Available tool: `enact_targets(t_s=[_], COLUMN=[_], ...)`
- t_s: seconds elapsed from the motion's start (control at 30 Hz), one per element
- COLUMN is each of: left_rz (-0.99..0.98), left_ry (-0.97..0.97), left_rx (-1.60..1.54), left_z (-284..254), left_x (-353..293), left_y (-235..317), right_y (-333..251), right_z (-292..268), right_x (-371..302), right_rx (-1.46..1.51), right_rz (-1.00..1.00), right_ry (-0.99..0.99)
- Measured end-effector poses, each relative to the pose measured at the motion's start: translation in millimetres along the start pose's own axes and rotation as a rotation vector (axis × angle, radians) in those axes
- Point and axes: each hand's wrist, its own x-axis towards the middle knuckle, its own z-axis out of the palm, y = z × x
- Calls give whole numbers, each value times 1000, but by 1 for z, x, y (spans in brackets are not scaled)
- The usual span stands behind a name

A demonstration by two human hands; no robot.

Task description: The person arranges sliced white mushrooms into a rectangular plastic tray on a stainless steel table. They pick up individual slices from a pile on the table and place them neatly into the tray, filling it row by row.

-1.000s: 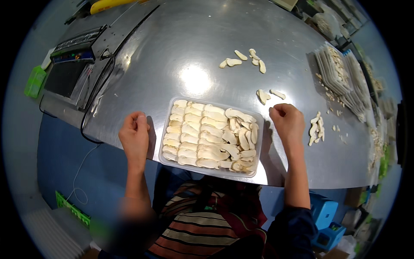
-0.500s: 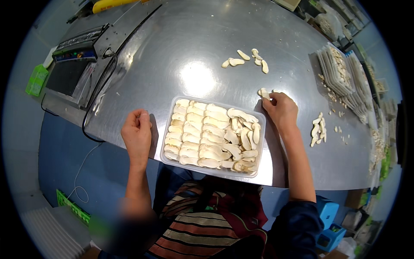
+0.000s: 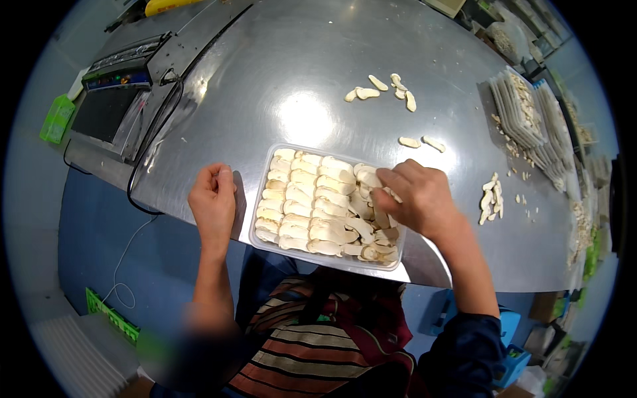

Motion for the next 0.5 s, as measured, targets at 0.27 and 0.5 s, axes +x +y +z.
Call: enact_targets(t_s=[0.27, 0.5], left_rz=[2, 14], left_ry=[-15, -14], left_rx=[-51, -27], left_z=[0, 1], left_x=[1, 1], left_y=[-2, -2], right_y=[-3, -1], right_z=[13, 7], right_x=[-6, -5], right_rx=[-48, 24], right_rz=[11, 125], right_ry=[-83, -73])
